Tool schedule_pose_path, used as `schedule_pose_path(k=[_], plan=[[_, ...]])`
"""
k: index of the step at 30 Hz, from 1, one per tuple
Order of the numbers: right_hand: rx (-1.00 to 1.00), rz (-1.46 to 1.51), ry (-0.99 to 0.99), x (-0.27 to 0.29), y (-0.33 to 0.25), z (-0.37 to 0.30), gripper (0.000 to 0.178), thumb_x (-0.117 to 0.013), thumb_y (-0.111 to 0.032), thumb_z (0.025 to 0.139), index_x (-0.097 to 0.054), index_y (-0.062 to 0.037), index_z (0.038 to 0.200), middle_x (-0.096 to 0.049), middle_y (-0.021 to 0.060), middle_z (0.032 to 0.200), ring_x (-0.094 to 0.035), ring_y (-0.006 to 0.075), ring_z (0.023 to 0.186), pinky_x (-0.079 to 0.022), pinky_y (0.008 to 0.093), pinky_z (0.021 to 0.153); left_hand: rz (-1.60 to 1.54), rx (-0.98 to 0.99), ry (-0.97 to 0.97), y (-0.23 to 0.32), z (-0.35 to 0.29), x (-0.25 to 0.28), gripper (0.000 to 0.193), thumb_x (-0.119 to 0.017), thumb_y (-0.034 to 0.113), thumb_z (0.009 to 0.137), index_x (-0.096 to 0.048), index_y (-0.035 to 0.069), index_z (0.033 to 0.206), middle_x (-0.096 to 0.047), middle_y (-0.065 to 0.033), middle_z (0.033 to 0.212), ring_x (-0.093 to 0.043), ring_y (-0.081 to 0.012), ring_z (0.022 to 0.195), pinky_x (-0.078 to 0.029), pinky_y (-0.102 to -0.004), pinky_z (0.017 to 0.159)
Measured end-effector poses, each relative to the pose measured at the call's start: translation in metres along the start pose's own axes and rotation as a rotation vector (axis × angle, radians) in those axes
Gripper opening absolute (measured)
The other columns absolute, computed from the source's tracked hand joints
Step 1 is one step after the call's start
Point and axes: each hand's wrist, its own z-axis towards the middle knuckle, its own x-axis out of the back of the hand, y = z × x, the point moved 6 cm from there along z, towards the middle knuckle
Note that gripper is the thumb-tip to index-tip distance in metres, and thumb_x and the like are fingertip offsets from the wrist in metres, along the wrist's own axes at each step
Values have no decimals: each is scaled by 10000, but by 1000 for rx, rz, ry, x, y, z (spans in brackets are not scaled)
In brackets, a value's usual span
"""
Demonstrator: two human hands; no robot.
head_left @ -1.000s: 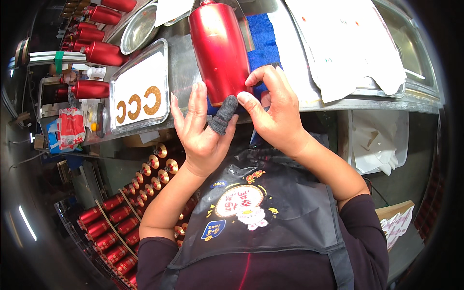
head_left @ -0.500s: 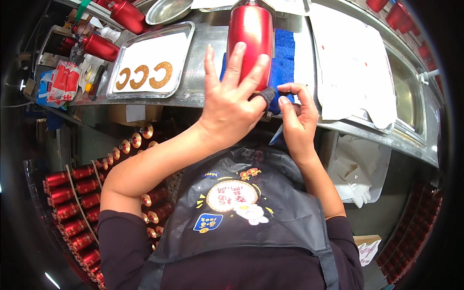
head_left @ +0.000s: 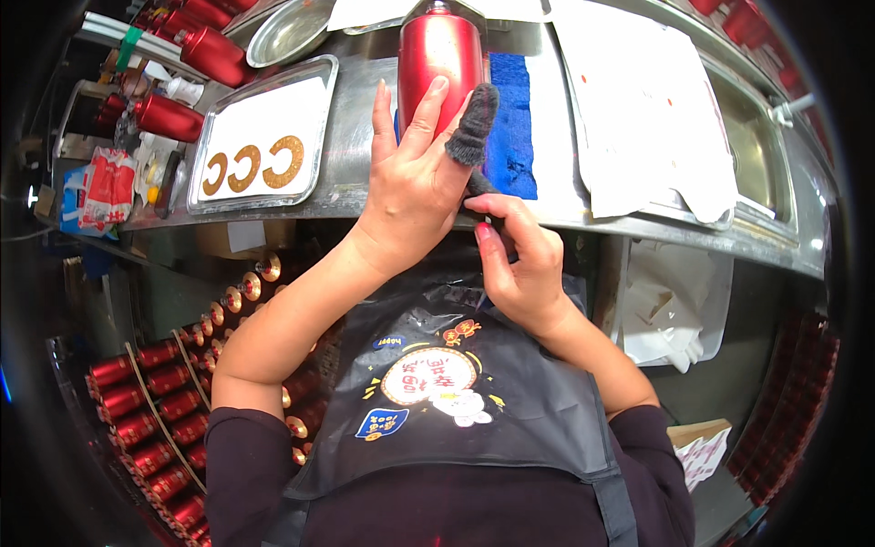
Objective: The person picks up red bottles, applies gold circular labels to the necks, and wipes the bottles with a cloth. The person handles multiple bottles one at a time, placing them on a tray after labeling.
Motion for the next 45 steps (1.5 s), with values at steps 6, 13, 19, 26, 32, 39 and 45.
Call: schedule_pose_path(k=[6,13,19,26,32,39,45], plan=[[-169,65,-69,1,16,-15,254,-611,96,905,-640,50,1153,-678,85,1034,-578,43,642,-459,195,609,-400,316,174,-23,-32,0,818,-814,159,819,-402,0,1507,-561,-184,1442,-477,-417,1381,-196,-699,1163],[-94,-144,-152,1,11,-12,273,-595,114,904,-622,49,1168,-681,79,1023,-542,42,607,-434,211,561,-389,423,-26,-46,-60,-11,571,-766,284,880,-578,72,1376,-595,-195,1396,-506,-416,1351,-34,-681,1187],[141,-193,-61,8,-4,-6,297,-633,86,811,-690,-16,1084,-679,144,842,-612,266,572,-472,344,539,-385,300,159,-33,-42,-1,660,-851,185,773,-627,71,1383,-491,-183,1540,-423,-377,1457,-162,-582,1219],[347,-267,-99,5,-26,8,438,-680,59,660,-717,-72,1076,-532,42,598,-551,242,485,-419,364,469,-330,151,148,-21,-23,-1,605,-823,72,714,-686,39,1302,-516,-199,1516,-454,-369,1442,-172,-561,1228],[337,-356,-176,-19,-31,4,439,-672,44,689,-698,-64,1114,-533,31,599,-570,225,495,-420,360,470,-451,246,241,-29,-42,-12,666,-788,135,800,-568,17,1418,-512,-217,1507,-480,-406,1402,-170,-606,1227],[160,-204,-49,-1,-21,-12,413,-632,129,705,-706,-38,1075,-661,88,735,-569,244,505,-423,349,496,-314,258,44,-37,-57,-21,485,-650,154,962,-538,26,1416,-640,-165,1350,-591,-358,1274,7,-643,1225],[-5,-153,54,13,-7,-11,326,-629,115,815,-662,9,1122,-694,102,861,-562,160,519,-437,267,504,-321,328,-7,-34,-56,-20,473,-630,199,994,-529,36,1427,-645,-157,1347,-576,-339,1303,43,-650,1210]])
